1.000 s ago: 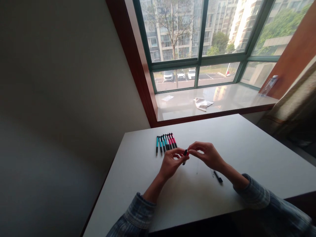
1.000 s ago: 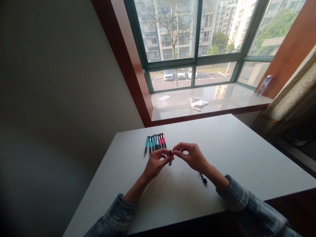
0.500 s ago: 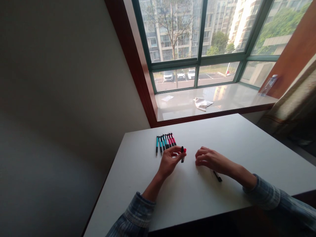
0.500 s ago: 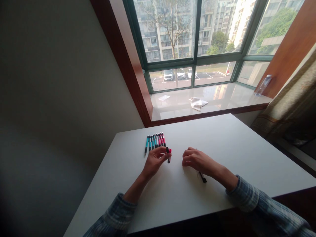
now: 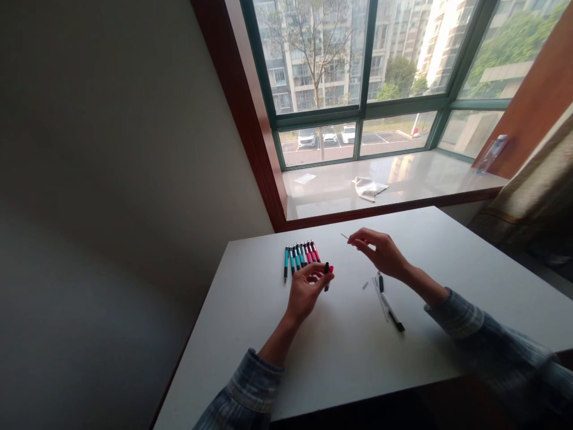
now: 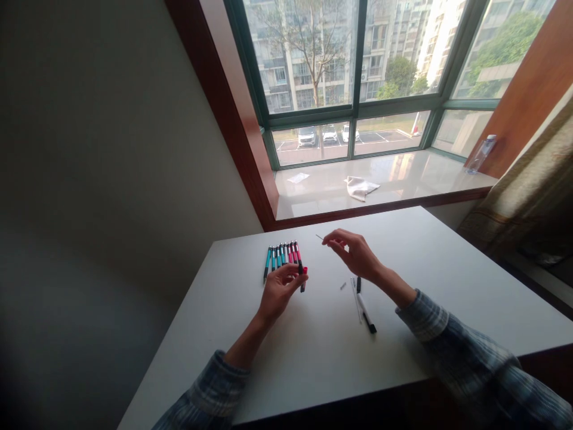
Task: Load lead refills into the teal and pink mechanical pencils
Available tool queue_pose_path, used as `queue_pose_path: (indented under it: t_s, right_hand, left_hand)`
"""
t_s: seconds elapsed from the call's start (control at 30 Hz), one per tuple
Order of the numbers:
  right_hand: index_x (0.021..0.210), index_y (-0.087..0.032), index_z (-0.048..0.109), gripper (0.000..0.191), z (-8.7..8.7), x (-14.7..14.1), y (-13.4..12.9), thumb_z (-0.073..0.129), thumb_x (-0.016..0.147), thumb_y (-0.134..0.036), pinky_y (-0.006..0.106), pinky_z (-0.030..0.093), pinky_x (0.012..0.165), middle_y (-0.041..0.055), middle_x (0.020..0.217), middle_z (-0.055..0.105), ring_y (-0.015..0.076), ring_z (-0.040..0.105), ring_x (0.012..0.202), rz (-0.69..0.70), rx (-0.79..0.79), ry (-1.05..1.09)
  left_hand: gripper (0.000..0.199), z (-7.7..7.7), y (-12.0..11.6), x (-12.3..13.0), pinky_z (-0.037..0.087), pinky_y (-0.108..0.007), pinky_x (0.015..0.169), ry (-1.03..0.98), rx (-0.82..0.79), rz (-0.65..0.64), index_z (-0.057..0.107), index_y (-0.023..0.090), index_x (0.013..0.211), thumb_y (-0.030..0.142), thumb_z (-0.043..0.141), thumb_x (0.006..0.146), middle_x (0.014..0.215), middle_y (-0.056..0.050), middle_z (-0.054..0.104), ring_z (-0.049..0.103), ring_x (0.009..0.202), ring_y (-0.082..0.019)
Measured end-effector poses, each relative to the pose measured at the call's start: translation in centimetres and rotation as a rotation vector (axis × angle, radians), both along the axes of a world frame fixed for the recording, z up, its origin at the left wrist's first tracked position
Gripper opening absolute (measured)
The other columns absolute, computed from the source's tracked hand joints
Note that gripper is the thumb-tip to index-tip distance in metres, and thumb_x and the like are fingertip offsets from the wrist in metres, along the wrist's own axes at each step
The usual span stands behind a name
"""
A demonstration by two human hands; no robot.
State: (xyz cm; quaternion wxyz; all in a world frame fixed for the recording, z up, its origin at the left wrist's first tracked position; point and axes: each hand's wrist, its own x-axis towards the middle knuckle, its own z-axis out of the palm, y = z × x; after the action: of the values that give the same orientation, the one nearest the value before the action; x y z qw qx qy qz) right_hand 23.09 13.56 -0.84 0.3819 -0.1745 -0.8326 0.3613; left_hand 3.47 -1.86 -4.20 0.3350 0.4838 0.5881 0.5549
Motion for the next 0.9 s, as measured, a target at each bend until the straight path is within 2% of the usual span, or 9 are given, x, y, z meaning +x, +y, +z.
queue_pose_path:
  t_s: [0.07, 0.17, 0.27, 0.33, 0.43, 0.6, 0.8, 0.9]
  right_hand:
    - [0.108, -0.02, 0.074, 0.032, 0.4, -0.7, 0.3, 0.063, 0.097, -0.048, 0.04, 0.057, 0.082, 0.0086, 0.101, 0.075, 0.0231, 0.07, 0.094, 0.026, -0.219, 0.091]
    - [0.116, -0.023, 0.076, 0.039, 0.2, -1.5, 0.1, 0.075, 0.088, -0.049, 0.039, 0.057, 0.087, 0.0077, 0.104, 0.077, 0.022, 0.071, 0.097, 0.095, -0.58, 0.19]
    - [0.113, -0.022, 0.077, 0.043, -0.4, -2.0, -0.5, 0.085, 0.078, -0.046, 0.038, 0.056, 0.09, 0.0084, 0.104, 0.078, 0.021, 0.071, 0.096, 0.12, -0.752, 0.228]
    - [0.107, -0.02, 0.078, 0.04, -0.4, -2.2, -1.0, 0.086, 0.076, -0.045, 0.037, 0.057, 0.086, 0.0089, 0.1, 0.078, 0.0203, 0.071, 0.091, 0.101, -0.736, 0.237]
    - [0.1, -0.018, 0.077, 0.034, 0.2, -2.3, -1.8, 0.084, 0.08, -0.045, 0.034, 0.057, 0.078, 0.0081, 0.096, 0.077, 0.0184, 0.07, 0.084, 0.097, -0.631, 0.241]
    - [0.096, -0.018, 0.07, 0.033, 1.5, -2.7, -3.3, 0.073, 0.089, -0.051, 0.034, 0.058, 0.072, 0.0039, 0.079, 0.074, 0.0179, 0.07, 0.074, 0.17, -0.499, 0.143]
    - [0.095, -0.018, 0.072, 0.037, 1.0, -3.3, -3.8, 0.071, 0.089, -0.054, 0.035, 0.061, 0.074, 0.0058, 0.087, 0.075, 0.0197, 0.072, 0.079, 0.235, -0.43, 0.053]
    - [0.103, -0.019, 0.076, 0.038, 0.9, -2.8, -3.5, 0.07, 0.089, -0.054, 0.036, 0.061, 0.077, 0.0073, 0.095, 0.078, 0.0222, 0.073, 0.086, 0.25, -0.348, -0.05]
  left_hand:
    - [0.032, -0.1, -0.1, 0.1, 0.057, -0.036, 0.071, 0.011, -0.007, 0.0, 0.077, 0.018, 0.099, 0.046, 0.079, 0.083, 0.097, -0.009, 0.075, 0.068, 0.081, -0.021]
    - [0.032, 0.0, -0.3, 0.2, 0.057, -0.035, 0.07, 0.022, -0.01, 0.005, 0.078, 0.018, 0.098, 0.047, 0.078, 0.083, 0.096, -0.009, 0.076, 0.068, 0.081, -0.021]
    - [0.032, 0.3, -0.3, 0.4, 0.056, -0.034, 0.071, 0.021, -0.006, 0.004, 0.078, 0.018, 0.098, 0.047, 0.078, 0.083, 0.096, -0.008, 0.076, 0.068, 0.08, -0.02]
    - [0.031, 0.6, -0.3, 0.5, 0.056, -0.034, 0.071, 0.023, -0.002, 0.003, 0.078, 0.018, 0.098, 0.046, 0.079, 0.083, 0.095, -0.008, 0.076, 0.067, 0.078, -0.02]
    - [0.029, 1.1, -0.3, 0.5, 0.055, -0.033, 0.071, 0.033, 0.0, 0.011, 0.079, 0.018, 0.096, 0.044, 0.079, 0.083, 0.093, -0.007, 0.076, 0.065, 0.076, -0.018]
    - [0.03, 1.5, -0.2, 0.3, 0.054, -0.032, 0.069, 0.018, 0.005, -0.007, 0.078, 0.019, 0.097, 0.045, 0.079, 0.082, 0.093, -0.006, 0.076, 0.065, 0.075, -0.018]
    - [0.031, 1.7, -0.1, 0.3, 0.055, -0.032, 0.068, -0.012, 0.024, -0.029, 0.078, 0.018, 0.094, 0.047, 0.081, 0.081, 0.095, -0.007, 0.077, 0.066, 0.074, -0.018]
    - [0.03, 1.7, -0.1, 0.2, 0.056, -0.034, 0.07, -0.04, 0.028, -0.044, 0.078, 0.019, 0.094, 0.046, 0.08, 0.081, 0.097, -0.008, 0.077, 0.067, 0.076, -0.018]
